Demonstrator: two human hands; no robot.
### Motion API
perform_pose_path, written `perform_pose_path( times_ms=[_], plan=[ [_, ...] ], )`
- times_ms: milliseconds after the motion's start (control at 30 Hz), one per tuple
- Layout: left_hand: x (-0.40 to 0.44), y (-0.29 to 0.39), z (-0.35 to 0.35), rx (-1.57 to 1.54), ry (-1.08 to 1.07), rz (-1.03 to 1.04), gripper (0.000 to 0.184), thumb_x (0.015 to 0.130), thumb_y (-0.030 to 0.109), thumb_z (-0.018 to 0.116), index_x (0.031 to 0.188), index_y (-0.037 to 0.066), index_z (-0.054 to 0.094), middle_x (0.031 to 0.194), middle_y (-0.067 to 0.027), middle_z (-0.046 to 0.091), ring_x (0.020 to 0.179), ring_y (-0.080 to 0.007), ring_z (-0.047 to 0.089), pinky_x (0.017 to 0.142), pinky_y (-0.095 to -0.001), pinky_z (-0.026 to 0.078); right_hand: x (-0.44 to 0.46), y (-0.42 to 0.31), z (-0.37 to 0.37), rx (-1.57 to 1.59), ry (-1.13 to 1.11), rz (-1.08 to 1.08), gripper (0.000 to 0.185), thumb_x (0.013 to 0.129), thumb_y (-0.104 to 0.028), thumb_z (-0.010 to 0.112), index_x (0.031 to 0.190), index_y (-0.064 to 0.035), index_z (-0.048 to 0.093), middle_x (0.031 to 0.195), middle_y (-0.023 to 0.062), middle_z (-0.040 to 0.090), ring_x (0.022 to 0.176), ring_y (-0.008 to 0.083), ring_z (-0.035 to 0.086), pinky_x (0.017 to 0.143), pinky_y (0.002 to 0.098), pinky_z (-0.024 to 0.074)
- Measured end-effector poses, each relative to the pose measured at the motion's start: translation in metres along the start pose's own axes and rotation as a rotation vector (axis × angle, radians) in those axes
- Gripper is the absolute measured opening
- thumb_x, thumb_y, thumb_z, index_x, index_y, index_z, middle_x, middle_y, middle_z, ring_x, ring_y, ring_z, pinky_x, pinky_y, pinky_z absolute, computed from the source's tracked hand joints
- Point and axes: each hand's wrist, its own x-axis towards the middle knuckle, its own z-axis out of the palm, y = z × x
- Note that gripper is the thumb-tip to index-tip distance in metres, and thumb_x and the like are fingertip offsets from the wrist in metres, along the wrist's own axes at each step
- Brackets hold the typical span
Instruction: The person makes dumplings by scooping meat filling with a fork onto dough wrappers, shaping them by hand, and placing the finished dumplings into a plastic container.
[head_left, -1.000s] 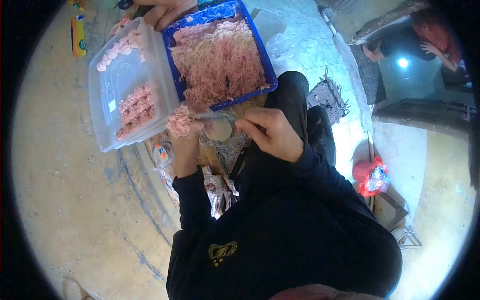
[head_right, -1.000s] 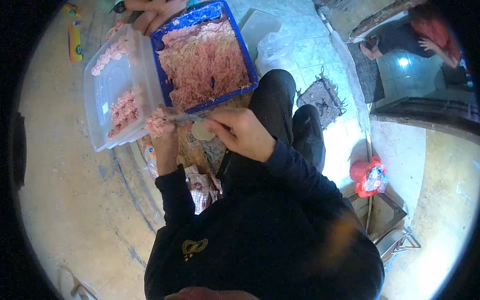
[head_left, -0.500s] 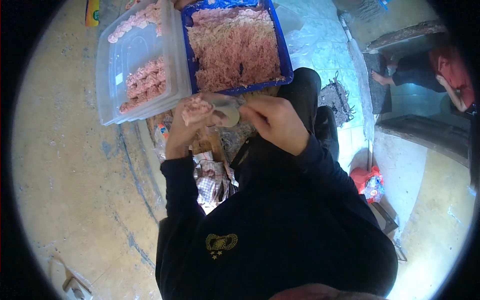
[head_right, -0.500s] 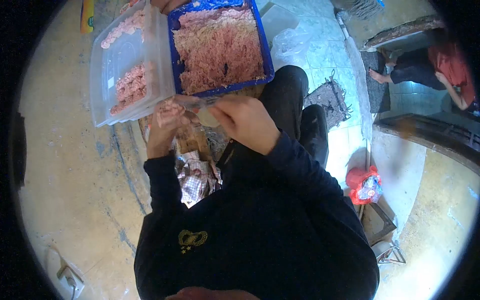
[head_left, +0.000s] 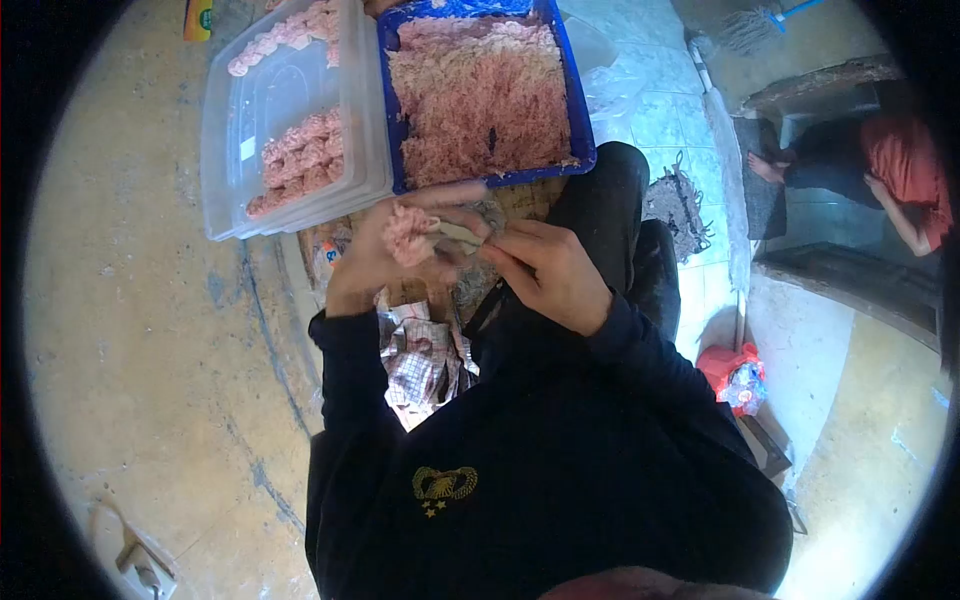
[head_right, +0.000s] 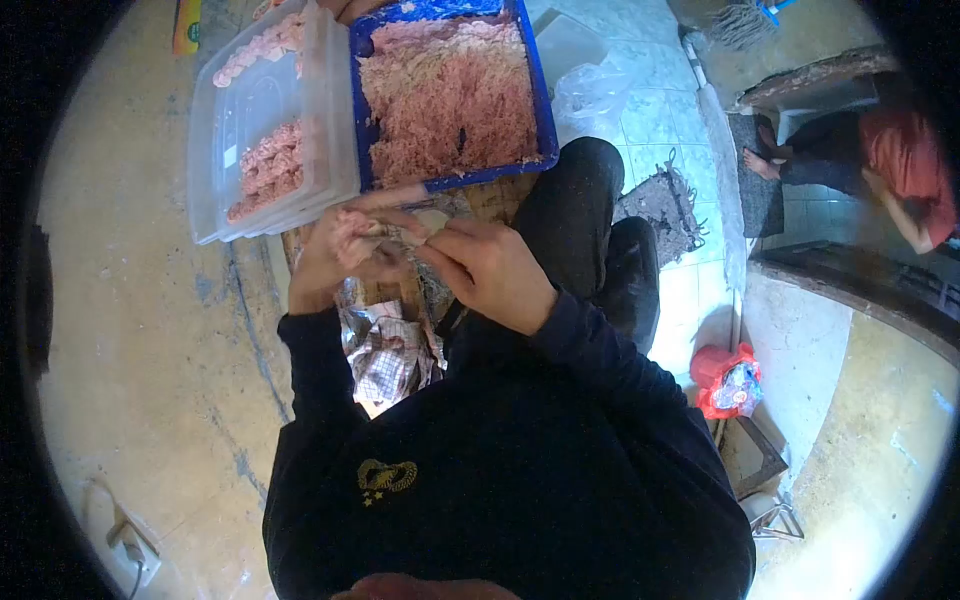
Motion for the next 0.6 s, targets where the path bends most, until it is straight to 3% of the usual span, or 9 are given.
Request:
perform_pose_path(
  times_ms=[33, 100, 167, 233, 300, 367, 500, 533, 600],
  plan=[
    [0.002, -0.008, -0.003, 0.005, 0.005, 0.003, 0.07, 0.068, -0.002, 0.09, 0.132, -0.003, 0.061, 0.11, -0.0121, 0.072, 0.099, -0.0154, 0.069, 0.081, -0.0287, 0.059, 0.002, 0.01, 0.007, -0.033, 0.004, 0.008, 0.013, 0.093, -0.011, 0.068, 0.094, 0.0011, 0.069, 0.081, 0.0189, 0.064, 0.075, 0.0382, 0.064, 0.068, 0.0456, 0.0516],
    [0.007, -0.025, -0.007, 0.111, 0.081, 0.112, 0.052, 0.074, -0.003, 0.086, 0.122, -0.003, 0.067, 0.106, -0.0112, 0.073, 0.097, -0.0145, 0.069, 0.081, -0.0274, 0.059, 0.007, 0.022, 0.007, -0.072, 0.015, 0.015, 0.014, 0.093, -0.013, 0.067, 0.092, 0.0002, 0.07, 0.079, 0.0185, 0.064, 0.074, 0.0378, 0.065, 0.068, 0.0459, 0.0518],
    [0.007, -0.041, -0.011, 0.104, 0.169, 0.081, 0.041, 0.076, -0.003, 0.085, 0.114, -0.002, 0.068, 0.102, -0.01, 0.073, 0.094, -0.0138, 0.07, 0.081, -0.0268, 0.059, 0.011, 0.026, -0.003, -0.253, -0.117, 0.009, 0.016, 0.093, -0.015, 0.067, 0.088, -0.0014, 0.072, 0.076, 0.0175, 0.066, 0.073, 0.0371, 0.066, 0.068, 0.0467, 0.0519],
    [0.006, -0.045, -0.016, 0.101, 0.261, 0.041, 0.03, 0.079, -0.003, 0.083, 0.106, -0.001, 0.07, 0.098, -0.0087, 0.073, 0.091, -0.0131, 0.07, 0.082, -0.0262, 0.058, 0.012, 0.018, -0.021, -0.277, -0.002, -0.029, 0.015, 0.093, -0.015, 0.068, 0.087, -0.0009, 0.072, 0.075, 0.0177, 0.067, 0.07, 0.0366, 0.067, 0.066, 0.0456, 0.0518],
    [0.005, -0.048, -0.017, 0.181, 0.503, 0.166, 0.022, 0.081, -0.006, 0.081, 0.093, 0.002, 0.065, 0.089, -0.0043, 0.069, 0.081, -0.0101, 0.066, 0.079, -0.0262, 0.058, 0.014, 0.005, -0.033, -0.3, 0.093, -0.076, 0.015, 0.092, -0.014, 0.068, 0.087, -0.0005, 0.073, 0.074, 0.0179, 0.067, 0.068, 0.0362, 0.067, 0.063, 0.0445, 0.0518],
    [0.012, -0.055, -0.012, 0.175, 0.536, 0.289, 0.023, 0.08, -0.007, 0.08, 0.09, 0.004, 0.063, 0.084, -0.0024, 0.065, 0.078, -0.0086, 0.063, 0.077, -0.0259, 0.057, 0.008, -0.007, -0.04, -0.049, 0.025, 0.118, 0.015, 0.093, -0.013, 0.07, 0.088, 0.0016, 0.073, 0.075, 0.0192, 0.068, 0.064, 0.0354, 0.067, 0.056, 0.0413, 0.05],
    [0.028, -0.047, 0.022, 0.15, 0.638, 0.607, 0.029, 0.077, -0.012, 0.08, 0.085, 0.005, 0.058, 0.076, 0.0011, 0.058, 0.071, -0.0062, 0.057, 0.068, -0.0255, 0.054, 0.007, -0.012, -0.024, 0.081, 0.001, 0.227, 0.017, 0.095, -0.012, 0.068, 0.089, 0.0029, 0.073, 0.072, 0.0193, 0.066, 0.056, 0.0295, 0.063, 0.053, 0.0366, 0.0471],
    [0.03, -0.048, 0.024, 0.152, 0.642, 0.608, 0.029, 0.077, -0.012, 0.08, 0.085, 0.005, 0.058, 0.076, 0.0011, 0.058, 0.071, -0.0062, 0.057, 0.068, -0.0255, 0.054, 0.007, -0.01, -0.021, 0.083, -0.001, 0.224, 0.017, 0.095, -0.012, 0.068, 0.089, 0.0029, 0.073, 0.072, 0.0193, 0.066, 0.056, 0.0295, 0.063, 0.053, 0.0366, 0.0471],
    [0.031, -0.05, 0.025, 0.479, 0.778, 0.678, 0.028, 0.076, -0.009, 0.081, 0.085, 0.004, 0.058, 0.073, -0.0016, 0.058, 0.065, -0.0094, 0.058, 0.063, -0.0272, 0.053, 0.006, -0.006, -0.015, 0.133, 0.054, 0.25, 0.017, 0.095, -0.012, 0.068, 0.088, 0.0027, 0.073, 0.071, 0.019, 0.066, 0.054, 0.0256, 0.062, 0.053, 0.0348, 0.046]
  ],
)
